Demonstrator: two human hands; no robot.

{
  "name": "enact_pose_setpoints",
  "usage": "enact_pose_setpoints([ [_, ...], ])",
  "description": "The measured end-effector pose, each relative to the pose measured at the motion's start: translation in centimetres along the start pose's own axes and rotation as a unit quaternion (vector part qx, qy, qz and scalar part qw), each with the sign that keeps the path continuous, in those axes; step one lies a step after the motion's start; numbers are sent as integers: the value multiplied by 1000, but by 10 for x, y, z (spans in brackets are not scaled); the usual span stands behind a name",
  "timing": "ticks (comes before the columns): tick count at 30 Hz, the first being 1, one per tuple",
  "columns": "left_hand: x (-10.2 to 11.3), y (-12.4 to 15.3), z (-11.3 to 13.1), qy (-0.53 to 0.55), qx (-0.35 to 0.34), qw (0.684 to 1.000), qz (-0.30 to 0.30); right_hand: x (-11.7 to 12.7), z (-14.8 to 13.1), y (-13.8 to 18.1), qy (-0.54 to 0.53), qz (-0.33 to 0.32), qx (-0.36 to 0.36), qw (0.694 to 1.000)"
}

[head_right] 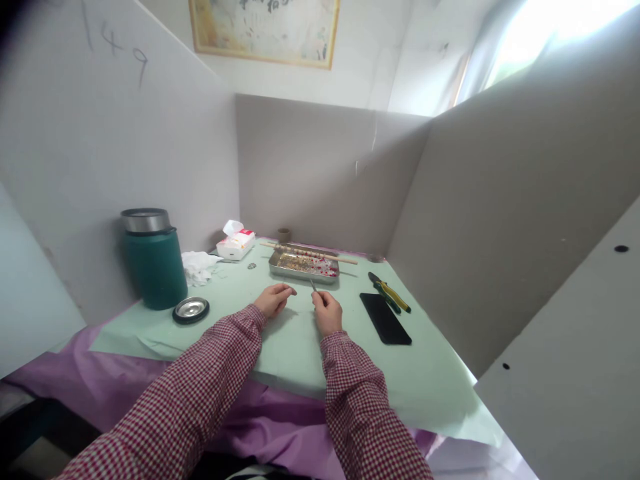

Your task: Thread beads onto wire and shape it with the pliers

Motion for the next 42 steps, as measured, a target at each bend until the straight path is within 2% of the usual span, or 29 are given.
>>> enact_pose_setpoints([
  [2, 0, 0, -2, 24, 2, 999, -29, 1, 1, -2, -46, -27, -9, 999],
  [8, -2, 2, -9, 73, 27, 978, -192, -5, -2, -2, -138, -75, -15, 988],
  [14, -5, 3, -8, 42, 30, 973, -224, -8, -2, 0, -108, -119, -4, 987],
  [18, -8, 3, -6, 60, 41, 979, -189, -3, -3, 1, -99, -85, -7, 991],
  [23, -2, 0, -6, 101, 33, 993, -42, 4, -1, -1, -85, 22, 7, 996],
  [25, 2, -2, -6, 134, 22, 991, -5, 6, 2, -2, -82, 43, 6, 996],
  [27, 6, -2, -6, 191, 11, 982, 4, 6, 4, -3, -84, 48, 6, 995],
  [33, 12, 2, -4, 341, -38, 939, -27, 5, 8, -4, -93, 41, 15, 995],
  [37, 14, 0, -5, 378, -59, 923, -33, 4, 4, -3, -88, 20, 24, 996],
  [42, 13, -6, -11, 356, -51, 933, -17, 2, -3, 0, -75, -2, 26, 997],
])
Point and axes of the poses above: each hand's wrist, its own y-axis away from the middle knuckle, its own x-axis out of the back of the hand, z = x × y, the point moved 1 cm from there along -y, towards the middle knuckle, and after that the axes turned 15 degrees about -z, right-handed, at the moved point
